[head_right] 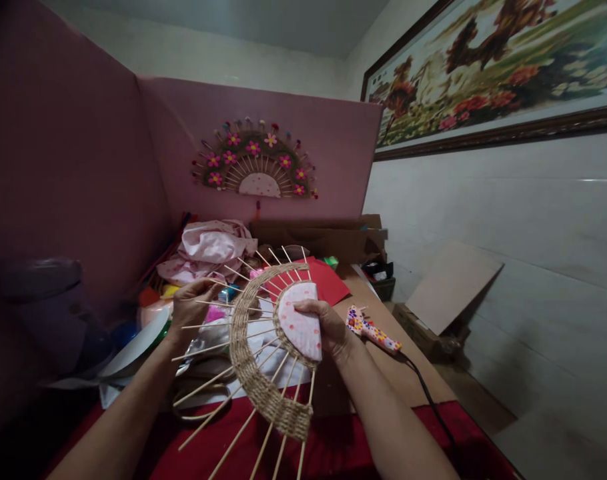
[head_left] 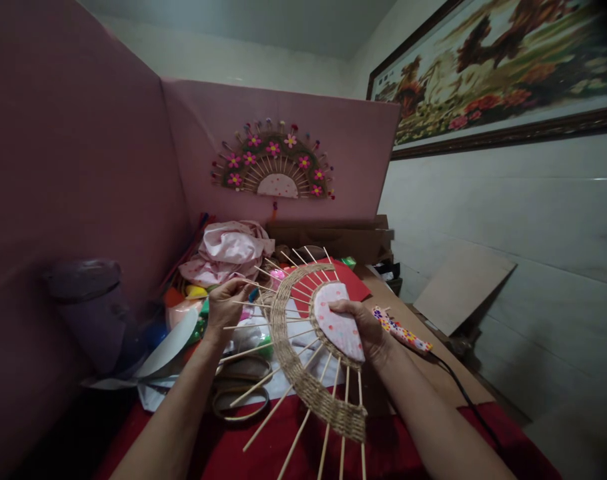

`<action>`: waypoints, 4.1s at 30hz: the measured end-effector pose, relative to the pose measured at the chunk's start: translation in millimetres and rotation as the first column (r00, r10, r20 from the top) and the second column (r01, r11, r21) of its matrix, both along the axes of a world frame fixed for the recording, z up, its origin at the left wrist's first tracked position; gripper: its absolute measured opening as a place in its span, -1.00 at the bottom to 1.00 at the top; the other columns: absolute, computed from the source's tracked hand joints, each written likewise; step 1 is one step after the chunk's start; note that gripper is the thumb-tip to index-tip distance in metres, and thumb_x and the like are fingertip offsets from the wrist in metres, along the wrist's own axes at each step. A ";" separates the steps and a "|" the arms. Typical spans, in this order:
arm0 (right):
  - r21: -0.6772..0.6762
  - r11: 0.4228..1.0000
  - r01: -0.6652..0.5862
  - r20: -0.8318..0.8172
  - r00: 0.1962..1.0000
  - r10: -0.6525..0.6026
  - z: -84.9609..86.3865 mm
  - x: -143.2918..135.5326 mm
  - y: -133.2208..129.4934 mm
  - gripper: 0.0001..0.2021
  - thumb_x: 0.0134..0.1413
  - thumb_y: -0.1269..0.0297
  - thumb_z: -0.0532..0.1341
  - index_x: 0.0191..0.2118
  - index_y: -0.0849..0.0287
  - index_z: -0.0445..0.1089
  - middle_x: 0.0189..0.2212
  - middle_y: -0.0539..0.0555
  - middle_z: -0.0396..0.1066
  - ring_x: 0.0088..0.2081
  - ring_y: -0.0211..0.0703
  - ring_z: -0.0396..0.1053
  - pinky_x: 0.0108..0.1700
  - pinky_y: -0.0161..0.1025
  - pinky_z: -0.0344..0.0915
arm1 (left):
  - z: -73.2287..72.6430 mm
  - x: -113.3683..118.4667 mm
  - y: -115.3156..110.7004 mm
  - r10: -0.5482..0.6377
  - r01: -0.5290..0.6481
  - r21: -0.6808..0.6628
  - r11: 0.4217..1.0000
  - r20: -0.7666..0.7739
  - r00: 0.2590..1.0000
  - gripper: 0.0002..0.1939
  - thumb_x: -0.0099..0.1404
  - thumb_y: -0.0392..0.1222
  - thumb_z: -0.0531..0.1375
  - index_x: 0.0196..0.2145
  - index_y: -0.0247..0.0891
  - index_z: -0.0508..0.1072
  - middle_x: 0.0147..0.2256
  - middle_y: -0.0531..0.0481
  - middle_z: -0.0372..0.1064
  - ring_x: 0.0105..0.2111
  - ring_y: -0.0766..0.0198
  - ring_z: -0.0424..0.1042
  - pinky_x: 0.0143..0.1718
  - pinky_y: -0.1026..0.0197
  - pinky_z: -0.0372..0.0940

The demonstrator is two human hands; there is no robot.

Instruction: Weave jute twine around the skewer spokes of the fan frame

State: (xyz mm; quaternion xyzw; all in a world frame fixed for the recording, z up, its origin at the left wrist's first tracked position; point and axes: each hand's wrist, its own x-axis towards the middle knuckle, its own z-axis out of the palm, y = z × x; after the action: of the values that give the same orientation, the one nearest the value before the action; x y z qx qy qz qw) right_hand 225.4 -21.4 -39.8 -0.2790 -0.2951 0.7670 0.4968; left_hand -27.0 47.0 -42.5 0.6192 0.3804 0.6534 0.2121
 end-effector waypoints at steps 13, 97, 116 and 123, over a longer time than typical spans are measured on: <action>-0.034 0.998 0.050 0.051 0.998 -0.048 2.5 7.8 6.1 -0.85 -0.09 0.50 0.10 -0.32 0.36 0.32 -0.54 0.16 0.48 -0.52 -0.17 0.46 -0.41 -0.29 0.41 | 2.9 -11.1 -0.7 0.231 -0.210 0.124 0.970 -0.196 0.953 -0.81 0.03 -0.07 0.23 -0.49 -0.25 0.48 -0.54 0.04 0.40 -0.53 0.34 0.32 -0.46 0.33 0.18; -0.078 0.983 -0.164 0.196 0.965 0.177 2.7 10.7 -14.7 -0.83 -0.18 0.41 0.11 -0.39 0.36 0.36 -0.56 0.16 0.48 -0.55 -0.17 0.44 -0.49 -0.33 0.38 | 3.9 -7.6 0.6 0.005 0.017 0.067 0.998 -0.312 0.950 -0.86 0.09 -0.18 0.17 -0.44 -0.31 0.48 -0.51 0.02 0.39 -0.50 0.34 0.31 -0.45 0.33 0.18; -0.097 0.982 -0.160 0.251 0.951 0.179 5.1 9.8 -16.3 -0.78 -0.24 0.42 0.12 -0.35 0.36 0.37 -0.57 0.13 0.47 -0.58 -0.19 0.42 -0.51 -0.33 0.35 | 7.5 -15.1 -1.7 0.132 -0.091 0.153 0.984 -0.286 0.949 -0.83 -0.01 -0.09 0.28 -0.52 -0.26 0.48 -0.57 0.05 0.39 -0.55 0.36 0.28 -0.48 0.33 0.17; -0.070 0.970 -0.232 0.278 0.929 0.242 5.3 8.8 -20.4 -0.79 -0.35 0.46 0.15 -0.41 0.32 0.34 -0.63 0.10 0.45 -0.62 -0.18 0.39 -0.56 -0.34 0.32 | 25.0 -13.9 -18.0 -0.349 0.277 -0.365 0.889 -0.148 0.925 -0.78 -0.08 -0.09 0.29 -0.61 -0.31 0.42 -0.66 0.08 0.27 -0.64 0.43 0.17 -0.62 0.37 0.07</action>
State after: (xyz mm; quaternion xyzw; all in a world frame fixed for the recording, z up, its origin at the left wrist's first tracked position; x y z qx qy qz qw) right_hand 234.1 -41.8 -34.5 -0.3576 -0.3810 0.7785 0.3477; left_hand -40.9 29.1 -17.5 0.6923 0.4013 0.4667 0.3768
